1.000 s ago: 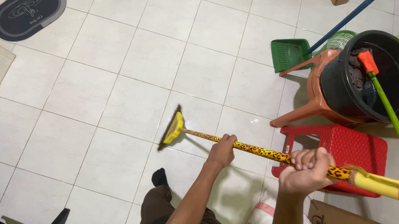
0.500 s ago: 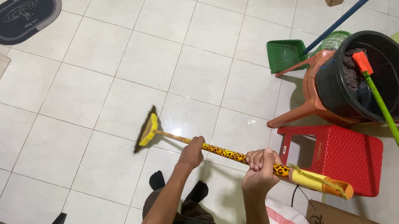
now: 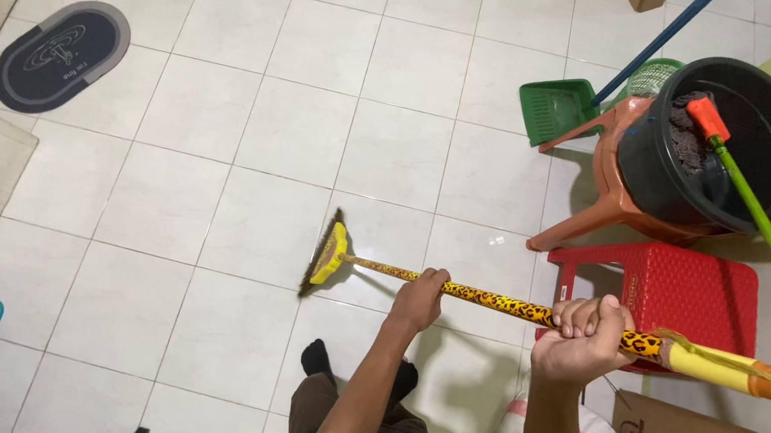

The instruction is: The person sweeps the tiled floor using a broom, pushing the broom head across the surface while holding the handle with both hands.

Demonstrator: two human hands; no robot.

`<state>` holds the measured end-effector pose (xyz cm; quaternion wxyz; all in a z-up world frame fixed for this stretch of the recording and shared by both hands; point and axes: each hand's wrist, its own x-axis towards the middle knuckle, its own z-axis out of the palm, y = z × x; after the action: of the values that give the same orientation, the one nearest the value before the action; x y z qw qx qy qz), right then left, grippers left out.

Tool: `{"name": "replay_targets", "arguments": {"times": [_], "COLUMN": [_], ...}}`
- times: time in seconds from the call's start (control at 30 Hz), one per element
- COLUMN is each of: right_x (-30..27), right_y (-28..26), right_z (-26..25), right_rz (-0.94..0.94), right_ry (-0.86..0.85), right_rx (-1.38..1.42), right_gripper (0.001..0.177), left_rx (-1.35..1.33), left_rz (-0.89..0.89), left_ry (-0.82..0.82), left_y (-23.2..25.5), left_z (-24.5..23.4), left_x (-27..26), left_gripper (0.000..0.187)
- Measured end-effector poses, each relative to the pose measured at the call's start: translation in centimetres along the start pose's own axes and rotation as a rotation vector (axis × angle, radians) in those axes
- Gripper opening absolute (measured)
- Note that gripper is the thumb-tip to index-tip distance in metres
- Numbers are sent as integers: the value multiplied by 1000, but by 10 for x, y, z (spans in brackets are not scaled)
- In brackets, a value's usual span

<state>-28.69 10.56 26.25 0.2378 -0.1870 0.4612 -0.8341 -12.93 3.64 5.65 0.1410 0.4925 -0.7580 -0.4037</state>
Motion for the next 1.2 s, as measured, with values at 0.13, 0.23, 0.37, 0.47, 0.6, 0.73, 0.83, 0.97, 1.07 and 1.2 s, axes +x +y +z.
{"name": "replay_targets", "arguments": {"times": [0.13, 0.23, 0.37, 0.47, 0.6, 0.73, 0.83, 0.97, 1.07, 1.2], "right_x": [-10, -19, -43, -58, -80, -104, -120, -139, -154, -169], "right_y": [16, 26, 37, 46, 62, 80, 90, 104, 119, 129], "right_z": [7, 19, 49, 74, 105, 122, 130, 137, 144, 143], "right_rz": [32, 25, 3, -9, -35, -37, -56, -93, -180, -157], "right_ry": [25, 33, 95, 145, 220, 265, 346, 385, 413, 257], "right_rx": [49, 64, 62, 56, 35, 93, 74, 106, -40, -13], "right_gripper": [40, 39, 38, 38, 40, 39, 38, 37, 31, 37], "left_rx": [13, 45, 74, 82, 90, 159, 193, 196, 220, 181], "left_rz": [13, 22, 45, 90, 143, 150, 155, 193, 164, 132], "left_ry": [-13, -31, -63, -87, -132, -224, -274, -278, -337, -347], "left_y": [-19, -35, -58, -75, -99, -120, -131, -150, -157, -166], "left_z": [-19, -38, -69, -92, -130, -157, -166, -169, -165, -165], "left_x": [-1, 0, 4, 4, 10, 15, 23, 30, 33, 36], "left_gripper": [18, 17, 19, 16, 18, 20, 20, 39, 41, 39]}}
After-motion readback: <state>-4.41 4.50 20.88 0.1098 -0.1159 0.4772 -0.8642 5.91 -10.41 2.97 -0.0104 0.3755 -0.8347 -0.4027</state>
